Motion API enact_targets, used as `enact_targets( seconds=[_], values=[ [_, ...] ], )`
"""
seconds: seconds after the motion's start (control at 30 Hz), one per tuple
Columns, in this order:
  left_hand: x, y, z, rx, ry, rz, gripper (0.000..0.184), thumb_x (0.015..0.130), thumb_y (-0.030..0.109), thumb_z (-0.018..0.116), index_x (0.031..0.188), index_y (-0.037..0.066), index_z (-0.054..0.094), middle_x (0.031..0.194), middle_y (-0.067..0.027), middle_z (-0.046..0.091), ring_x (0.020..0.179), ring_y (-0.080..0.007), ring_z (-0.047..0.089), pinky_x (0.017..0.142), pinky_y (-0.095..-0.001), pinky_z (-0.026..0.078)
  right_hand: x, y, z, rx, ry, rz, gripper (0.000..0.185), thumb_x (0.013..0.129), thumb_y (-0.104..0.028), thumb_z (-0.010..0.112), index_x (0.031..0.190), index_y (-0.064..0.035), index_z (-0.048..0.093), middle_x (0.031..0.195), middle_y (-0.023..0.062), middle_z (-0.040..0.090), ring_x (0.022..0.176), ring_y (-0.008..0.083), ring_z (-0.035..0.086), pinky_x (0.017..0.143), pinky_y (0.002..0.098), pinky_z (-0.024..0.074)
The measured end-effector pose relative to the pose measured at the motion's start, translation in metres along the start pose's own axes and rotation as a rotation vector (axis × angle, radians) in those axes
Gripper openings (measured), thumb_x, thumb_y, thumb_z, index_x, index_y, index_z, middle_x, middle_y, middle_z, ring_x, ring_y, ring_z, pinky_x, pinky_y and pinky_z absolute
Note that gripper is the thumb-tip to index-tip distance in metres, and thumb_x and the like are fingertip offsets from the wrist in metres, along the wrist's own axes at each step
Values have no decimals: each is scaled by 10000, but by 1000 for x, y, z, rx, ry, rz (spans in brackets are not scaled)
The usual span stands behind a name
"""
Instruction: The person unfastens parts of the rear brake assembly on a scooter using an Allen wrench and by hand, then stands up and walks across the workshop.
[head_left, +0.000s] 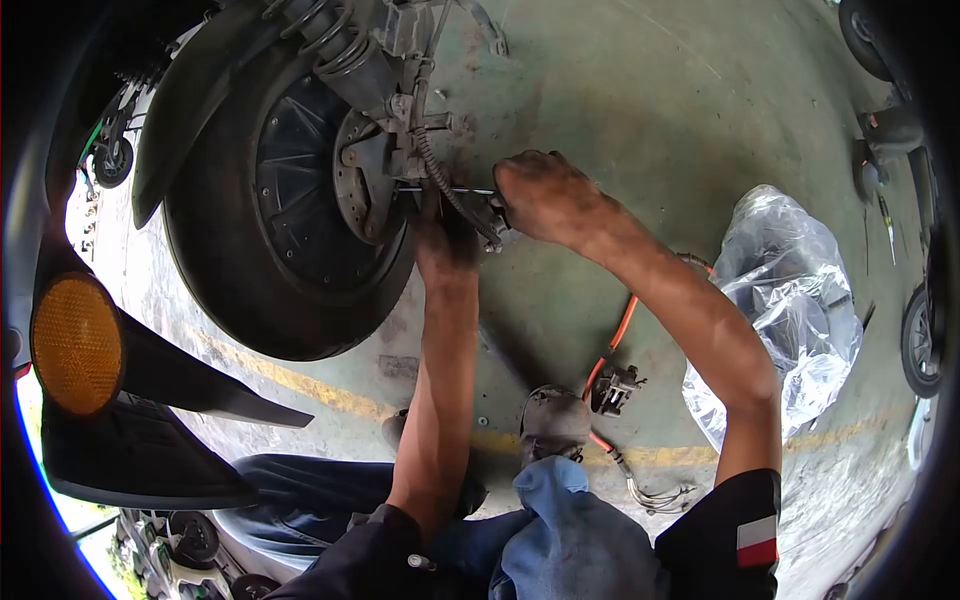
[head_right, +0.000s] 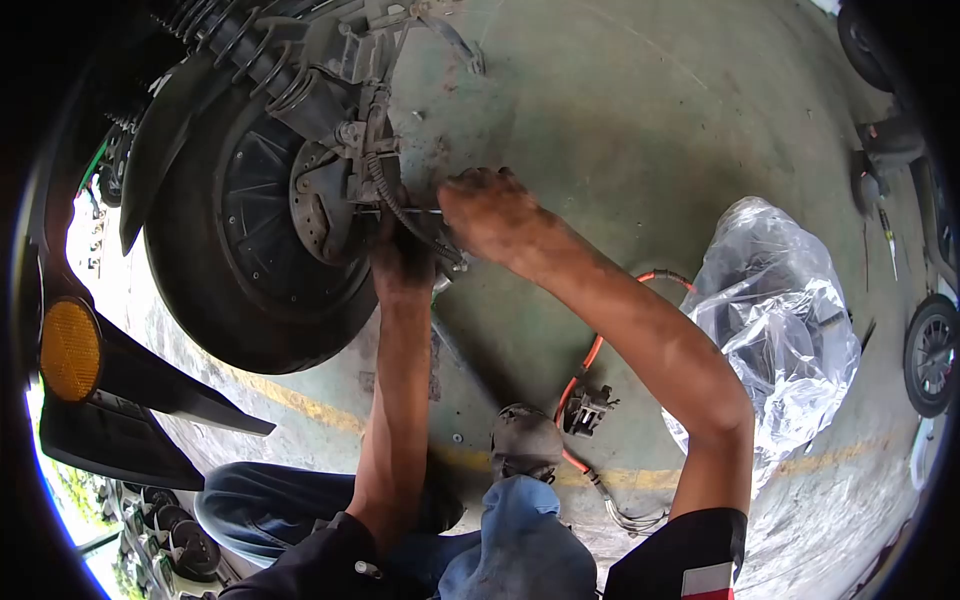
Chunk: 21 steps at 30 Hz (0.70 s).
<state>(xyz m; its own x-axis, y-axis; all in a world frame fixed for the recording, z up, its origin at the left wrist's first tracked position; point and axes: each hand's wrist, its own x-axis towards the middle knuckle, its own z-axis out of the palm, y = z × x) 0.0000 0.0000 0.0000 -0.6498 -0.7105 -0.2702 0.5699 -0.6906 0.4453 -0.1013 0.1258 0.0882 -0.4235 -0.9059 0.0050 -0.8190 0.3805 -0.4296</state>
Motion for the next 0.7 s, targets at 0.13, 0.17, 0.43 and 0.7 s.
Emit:
enact_targets(
  seconds=[0.13,0.17,0.43,0.7],
  values=[
    [0,10,2,-4,-68,-66,276,910,42,521,1186,35,527,1134,-106,596,1084,-260,552,939,-387,449,2,-2,6,-20,76,-50,167,774,-69,597,909,23,561,926,206,618,956,353,588,902,497,421],
    [-4,9,5,42,-62,-47,260,924,67,506,1180,26,530,1128,-109,597,1081,-260,553,911,-386,463,2,-1,6,-64,145,-80,154,773,-62,591,896,24,560,913,210,616,945,349,587,898,499,421],
    [-22,7,4,313,-24,-53,232,948,139,470,1128,31,568,1088,-101,589,971,-233,560,922,-373,452,3,0,0,-106,-3,-62,210,831,-113,533,976,31,582,974,210,612,1032,355,567,960,576,381],
    [-13,9,2,427,-61,-48,270,927,131,468,1147,-6,542,1127,-124,574,1047,-257,558,940,-403,444,3,-8,2,-44,-8,-101,127,788,-50,560,895,17,572,893,221,613,899,345,618,913,557,432]
  ],
)
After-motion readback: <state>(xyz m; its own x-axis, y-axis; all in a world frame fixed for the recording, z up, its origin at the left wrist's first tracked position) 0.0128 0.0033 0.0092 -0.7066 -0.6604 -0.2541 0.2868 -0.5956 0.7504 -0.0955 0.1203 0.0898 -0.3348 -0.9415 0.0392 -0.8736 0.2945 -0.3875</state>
